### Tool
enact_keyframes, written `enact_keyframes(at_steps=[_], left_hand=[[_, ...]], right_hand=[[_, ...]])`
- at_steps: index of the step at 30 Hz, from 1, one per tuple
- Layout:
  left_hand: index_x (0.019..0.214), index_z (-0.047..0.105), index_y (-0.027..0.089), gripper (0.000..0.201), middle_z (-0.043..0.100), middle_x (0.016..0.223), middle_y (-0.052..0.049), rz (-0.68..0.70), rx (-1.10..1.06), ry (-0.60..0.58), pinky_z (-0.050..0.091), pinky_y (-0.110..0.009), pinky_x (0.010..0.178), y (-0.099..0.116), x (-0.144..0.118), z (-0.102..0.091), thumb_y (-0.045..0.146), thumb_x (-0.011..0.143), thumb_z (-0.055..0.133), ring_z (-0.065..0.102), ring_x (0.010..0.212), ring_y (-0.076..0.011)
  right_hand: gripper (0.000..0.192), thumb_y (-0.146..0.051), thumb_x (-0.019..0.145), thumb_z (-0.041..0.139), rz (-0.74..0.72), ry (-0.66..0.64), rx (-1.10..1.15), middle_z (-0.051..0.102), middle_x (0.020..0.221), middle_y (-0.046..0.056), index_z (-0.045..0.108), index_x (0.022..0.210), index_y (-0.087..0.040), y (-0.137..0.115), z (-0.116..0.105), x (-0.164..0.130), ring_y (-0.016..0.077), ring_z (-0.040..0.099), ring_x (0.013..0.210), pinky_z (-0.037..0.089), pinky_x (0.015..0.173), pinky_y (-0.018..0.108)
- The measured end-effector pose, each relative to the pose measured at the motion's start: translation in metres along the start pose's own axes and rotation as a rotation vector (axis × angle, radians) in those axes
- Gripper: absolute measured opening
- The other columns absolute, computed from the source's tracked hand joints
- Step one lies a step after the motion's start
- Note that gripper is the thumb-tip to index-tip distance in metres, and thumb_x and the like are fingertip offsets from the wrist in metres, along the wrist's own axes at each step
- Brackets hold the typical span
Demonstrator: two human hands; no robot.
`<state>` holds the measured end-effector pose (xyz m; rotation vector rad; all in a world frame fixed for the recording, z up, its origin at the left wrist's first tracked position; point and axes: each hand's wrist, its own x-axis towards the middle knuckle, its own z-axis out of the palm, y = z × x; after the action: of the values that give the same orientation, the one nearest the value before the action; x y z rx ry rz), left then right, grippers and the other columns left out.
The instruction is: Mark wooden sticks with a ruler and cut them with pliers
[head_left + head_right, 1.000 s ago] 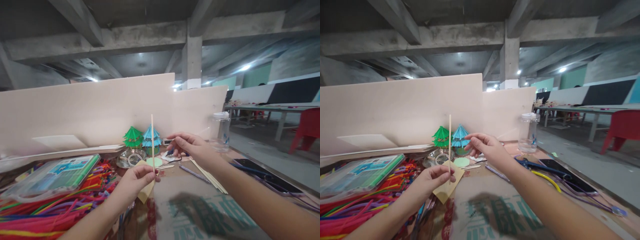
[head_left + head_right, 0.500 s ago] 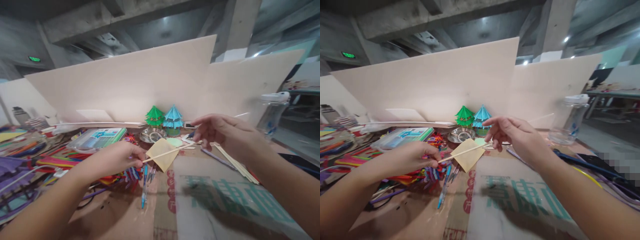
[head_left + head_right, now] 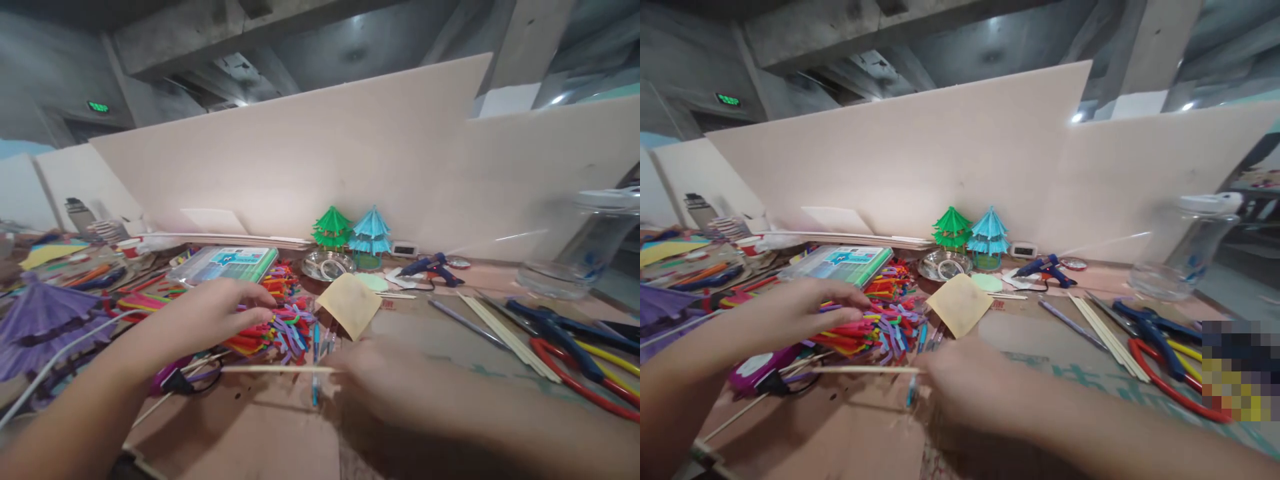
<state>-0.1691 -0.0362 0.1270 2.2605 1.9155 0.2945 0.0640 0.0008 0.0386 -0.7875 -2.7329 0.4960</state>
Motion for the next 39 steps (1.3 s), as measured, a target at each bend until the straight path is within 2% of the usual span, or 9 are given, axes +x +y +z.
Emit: enact_keyframes(at_steps=[3,5,10,15,20,25,30,35,39], left_hand=[[0.098,0.074,0.026,0.032,0.076,0.099,-0.001,0.015,0.116,0.008,0.046,-0.026,0.072,0.007,0.011,-0.007,0.044,0.085,0.051,0.068,0.089,-0.0217],[0.101,0.073,0.024,0.033,0.076,0.101,-0.003,0.005,0.207,0.050,0.046,-0.028,0.075,0.009,0.022,-0.008,0.041,0.087,0.048,0.068,0.092,-0.0235],[0.109,0.069,0.018,0.033,0.072,0.112,-0.012,-0.034,0.299,0.119,0.047,-0.038,0.090,0.002,0.064,0.008,0.022,0.093,0.041,0.065,0.105,-0.0267],[0.114,0.061,0.018,0.029,0.063,0.118,-0.009,0.007,0.327,0.041,0.053,-0.044,0.089,-0.011,0.121,0.041,0.035,0.091,0.057,0.062,0.103,-0.0211],[0.119,0.058,0.018,0.034,0.061,0.120,-0.009,-0.028,0.373,-0.020,0.054,-0.043,0.086,-0.022,0.156,0.056,0.035,0.090,0.058,0.061,0.103,-0.0219],[0.119,0.058,0.017,0.035,0.061,0.120,-0.010,-0.035,0.437,-0.092,0.054,-0.043,0.086,-0.027,0.169,0.063,0.035,0.089,0.059,0.062,0.103,-0.0222],[0.118,0.058,0.014,0.036,0.061,0.119,-0.011,0.002,0.491,-0.116,0.054,-0.043,0.086,-0.024,0.174,0.067,0.035,0.089,0.060,0.062,0.102,-0.0223],[0.114,0.060,0.015,0.032,0.063,0.117,-0.010,0.088,0.500,-0.085,0.054,-0.043,0.086,-0.018,0.169,0.061,0.035,0.090,0.058,0.062,0.101,-0.0214],[0.110,0.061,0.015,0.029,0.066,0.106,-0.007,0.036,0.462,-0.002,0.055,-0.040,0.080,-0.019,0.164,0.060,0.036,0.091,0.056,0.064,0.091,-0.0186]], right_hand=[[0.024,-0.027,0.084,0.057,0.047,-0.131,-0.152,0.073,0.075,0.007,0.067,0.105,-0.020,-0.023,0.015,0.025,0.0207,0.065,0.058,0.040,0.051,0.026],[0.048,-0.039,0.084,0.061,0.008,-0.109,-0.170,0.074,0.091,0.011,0.056,0.127,-0.019,-0.027,0.016,0.031,0.0259,0.069,0.073,0.043,0.055,0.027],[0.021,-0.028,0.089,0.049,0.081,0.061,0.044,0.074,0.089,0.006,0.068,0.094,-0.021,0.007,-0.004,-0.004,0.0207,0.068,0.080,0.046,0.066,0.027],[0.036,-0.036,0.093,0.036,0.258,0.206,0.171,0.074,0.091,0.010,0.069,0.092,-0.020,0.058,-0.014,-0.055,0.0241,0.069,0.083,0.052,0.073,0.035],[0.041,-0.042,0.091,0.035,0.329,0.375,0.167,0.075,0.086,0.011,0.070,0.086,-0.021,0.082,-0.002,-0.087,0.0254,0.071,0.081,0.056,0.074,0.037],[0.040,-0.043,0.091,0.037,0.376,0.483,0.184,0.076,0.086,0.011,0.071,0.087,-0.023,0.094,0.009,-0.096,0.0266,0.072,0.081,0.058,0.074,0.038],[0.039,-0.043,0.092,0.038,0.386,0.454,0.230,0.076,0.087,0.010,0.071,0.089,-0.023,0.100,0.007,-0.094,0.0253,0.072,0.082,0.058,0.075,0.035],[0.038,-0.036,0.094,0.035,0.385,0.451,0.272,0.075,0.089,0.011,0.069,0.091,-0.019,0.102,0.003,-0.091,0.0236,0.071,0.085,0.055,0.078,0.034],[0.036,-0.035,0.094,0.036,0.386,0.498,0.295,0.074,0.088,0.011,0.068,0.091,-0.018,0.102,0.002,-0.096,0.0228,0.070,0.084,0.053,0.078,0.033]])
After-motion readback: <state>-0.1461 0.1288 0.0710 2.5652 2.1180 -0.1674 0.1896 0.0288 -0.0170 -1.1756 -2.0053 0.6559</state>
